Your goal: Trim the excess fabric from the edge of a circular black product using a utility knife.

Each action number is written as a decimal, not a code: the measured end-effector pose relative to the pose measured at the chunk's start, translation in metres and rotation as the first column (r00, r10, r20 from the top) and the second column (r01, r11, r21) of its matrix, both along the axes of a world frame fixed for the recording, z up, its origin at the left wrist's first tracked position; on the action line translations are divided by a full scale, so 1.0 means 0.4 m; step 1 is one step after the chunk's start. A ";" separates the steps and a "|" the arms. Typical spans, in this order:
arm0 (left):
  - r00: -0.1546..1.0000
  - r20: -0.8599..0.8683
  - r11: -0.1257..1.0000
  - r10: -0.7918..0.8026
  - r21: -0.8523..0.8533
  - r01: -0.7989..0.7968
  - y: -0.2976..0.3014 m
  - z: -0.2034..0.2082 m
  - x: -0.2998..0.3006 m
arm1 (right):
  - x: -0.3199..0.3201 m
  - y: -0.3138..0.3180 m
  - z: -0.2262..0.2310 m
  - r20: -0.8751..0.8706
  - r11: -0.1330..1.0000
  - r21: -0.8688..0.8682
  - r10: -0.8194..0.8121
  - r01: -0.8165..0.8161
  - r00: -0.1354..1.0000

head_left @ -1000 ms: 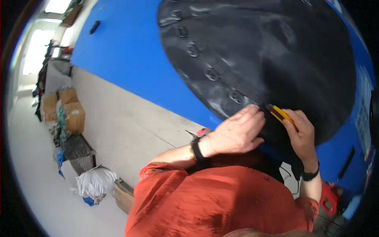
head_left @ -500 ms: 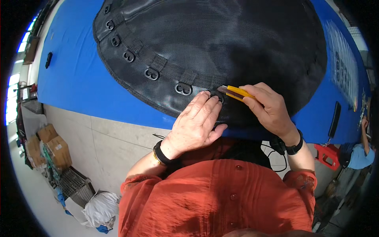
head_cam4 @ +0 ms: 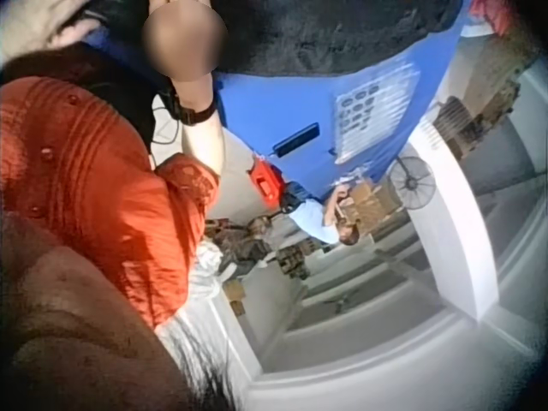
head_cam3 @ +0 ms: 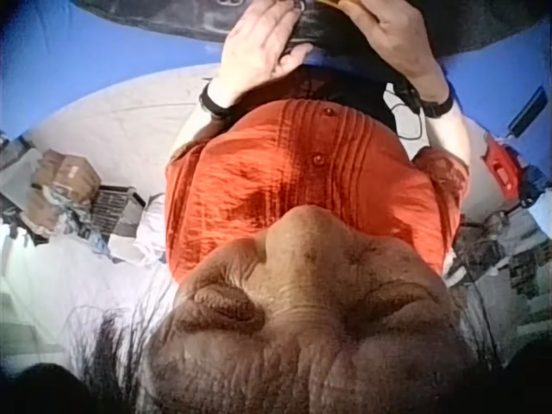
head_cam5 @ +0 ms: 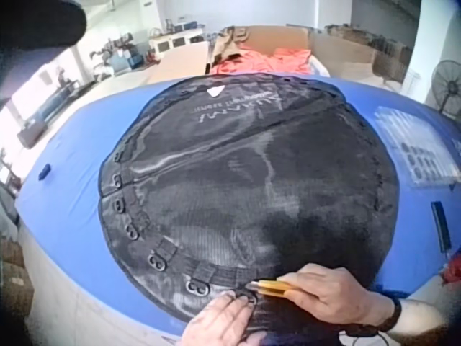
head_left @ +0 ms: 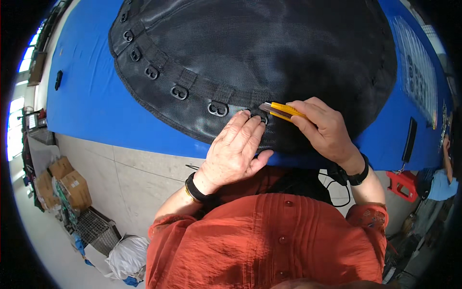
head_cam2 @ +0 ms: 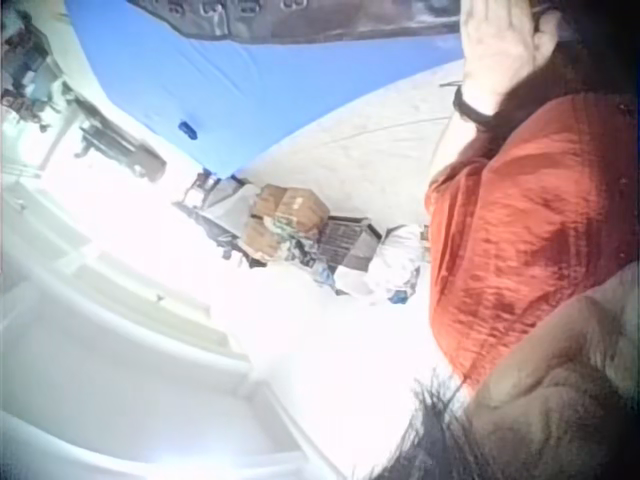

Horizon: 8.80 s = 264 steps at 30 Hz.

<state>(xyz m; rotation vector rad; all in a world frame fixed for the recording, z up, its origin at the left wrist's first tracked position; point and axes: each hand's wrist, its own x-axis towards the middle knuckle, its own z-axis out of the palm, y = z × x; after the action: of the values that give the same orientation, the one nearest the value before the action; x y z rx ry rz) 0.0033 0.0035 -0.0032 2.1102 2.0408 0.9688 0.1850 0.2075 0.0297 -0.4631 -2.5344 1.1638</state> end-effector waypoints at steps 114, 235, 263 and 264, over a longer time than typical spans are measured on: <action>0.993 -0.106 0.998 0.051 -0.021 -0.054 0.010 0.014 0.016 | -0.060 0.135 0.012 0.055 0.951 -0.015 0.308 -0.308 0.950; 0.990 -0.114 0.996 0.084 -0.019 -0.087 0.007 0.009 0.014 | -0.057 0.123 0.014 0.022 0.955 -0.117 0.277 -0.273 0.961; 0.992 -0.101 0.997 0.077 -0.005 -0.078 0.007 0.005 0.010 | -0.048 0.135 0.009 0.036 0.935 -0.107 0.342 -0.337 0.939; 0.992 -0.099 0.997 0.075 -0.007 -0.076 0.008 0.006 0.010 | -0.047 0.134 0.008 0.024 0.937 -0.103 0.338 -0.334 0.941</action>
<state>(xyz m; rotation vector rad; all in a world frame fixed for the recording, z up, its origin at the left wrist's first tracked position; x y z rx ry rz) 0.0074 0.0066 -0.0008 2.1308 2.1815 0.8766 0.1661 0.2612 0.0327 -0.0733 -2.6720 1.4143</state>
